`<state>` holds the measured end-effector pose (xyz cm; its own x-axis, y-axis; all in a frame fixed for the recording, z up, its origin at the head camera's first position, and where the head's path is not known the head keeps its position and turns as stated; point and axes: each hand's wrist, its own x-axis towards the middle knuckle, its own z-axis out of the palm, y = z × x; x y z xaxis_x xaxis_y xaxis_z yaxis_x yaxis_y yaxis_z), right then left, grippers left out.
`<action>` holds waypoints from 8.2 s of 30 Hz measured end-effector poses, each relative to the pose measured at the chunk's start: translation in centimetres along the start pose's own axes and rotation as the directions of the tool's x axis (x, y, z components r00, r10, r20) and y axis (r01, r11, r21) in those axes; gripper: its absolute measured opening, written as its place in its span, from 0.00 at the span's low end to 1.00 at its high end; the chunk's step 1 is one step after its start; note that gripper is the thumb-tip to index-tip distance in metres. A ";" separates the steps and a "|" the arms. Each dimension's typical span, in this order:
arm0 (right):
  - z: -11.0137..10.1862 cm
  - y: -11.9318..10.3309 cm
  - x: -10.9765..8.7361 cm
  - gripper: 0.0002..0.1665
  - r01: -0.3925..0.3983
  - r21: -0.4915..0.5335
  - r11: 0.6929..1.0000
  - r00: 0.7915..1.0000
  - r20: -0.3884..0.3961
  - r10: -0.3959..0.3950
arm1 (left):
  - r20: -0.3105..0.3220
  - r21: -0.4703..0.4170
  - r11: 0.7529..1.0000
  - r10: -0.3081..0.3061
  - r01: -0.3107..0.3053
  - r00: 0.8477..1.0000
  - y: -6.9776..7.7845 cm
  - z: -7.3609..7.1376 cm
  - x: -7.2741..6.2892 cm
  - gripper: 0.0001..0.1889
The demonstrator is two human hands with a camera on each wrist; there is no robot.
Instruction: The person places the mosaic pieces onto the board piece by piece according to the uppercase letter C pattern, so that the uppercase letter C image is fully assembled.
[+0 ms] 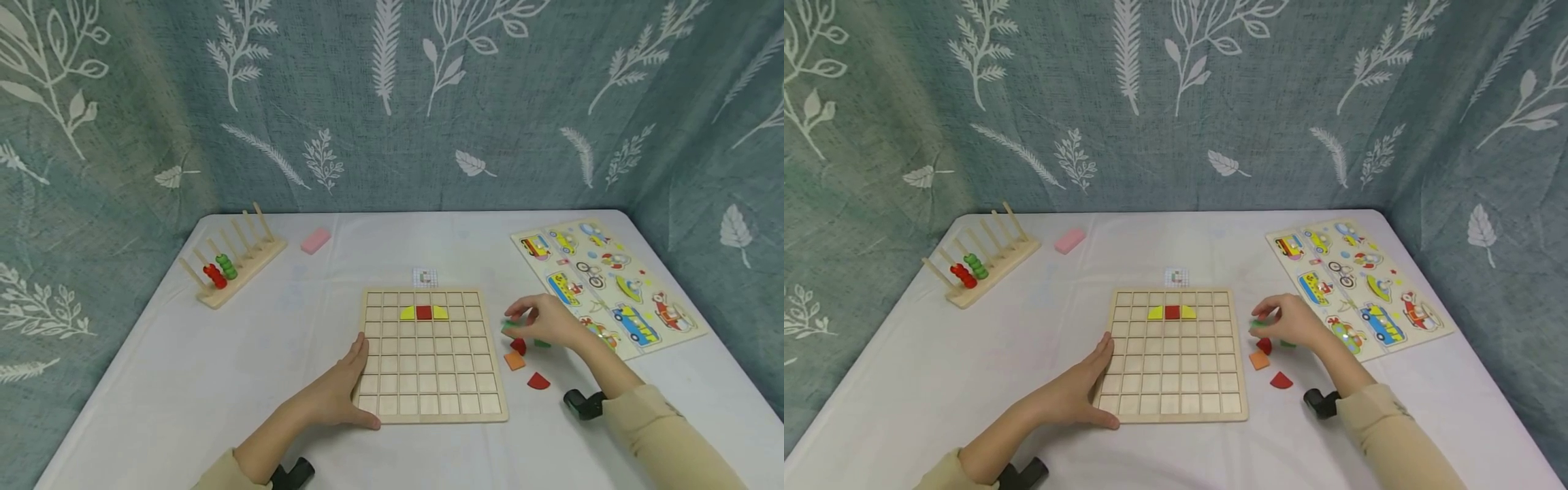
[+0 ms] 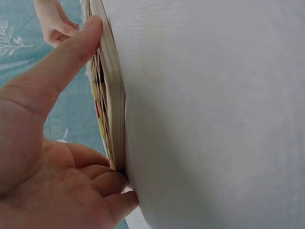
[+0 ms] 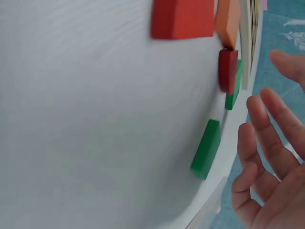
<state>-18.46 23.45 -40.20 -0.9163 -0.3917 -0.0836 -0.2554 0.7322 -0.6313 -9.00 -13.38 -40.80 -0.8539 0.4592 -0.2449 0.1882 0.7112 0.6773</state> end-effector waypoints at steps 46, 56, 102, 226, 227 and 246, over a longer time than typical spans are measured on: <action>0.4 0.2 0.4 0.14 -0.068 -0.109 0.992 0.997 0.019 0.070 | -0.001 -0.006 1.000 -0.001 0.001 1.000 0.0 -0.1 0.1 0.65; 1.0 -0.8 1.0 0.14 -0.040 -0.087 0.995 0.999 0.019 0.042 | -0.005 -0.022 1.000 0.011 -0.011 1.000 0.1 0.0 0.1 0.66; 4.2 -8.1 4.8 0.14 0.207 -0.084 0.975 0.973 0.125 -0.196 | -0.006 0.001 1.000 0.004 -0.004 1.000 0.3 0.4 0.1 0.65; 1.2 -4.3 1.6 0.16 0.164 0.116 0.980 0.986 -0.048 -0.160 | -0.002 -0.010 1.000 0.006 -0.006 1.000 0.0 0.4 0.0 0.65; 1.2 -4.1 1.5 0.16 0.158 0.116 0.981 0.987 -0.050 -0.153 | -0.001 -0.011 1.000 0.006 -0.006 1.000 0.1 0.5 0.0 0.65; 0.1 -1.6 -0.5 0.16 0.116 0.056 0.992 0.992 -0.063 -0.113 | 0.007 -0.008 1.000 -0.011 0.011 1.000 0.3 0.4 -0.2 0.65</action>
<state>-17.59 22.44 -39.22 -0.8993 -0.4359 0.0368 -0.3424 0.6491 -0.6793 -8.62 -13.06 -40.85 -0.8524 0.4551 -0.2575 0.1747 0.7120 0.6801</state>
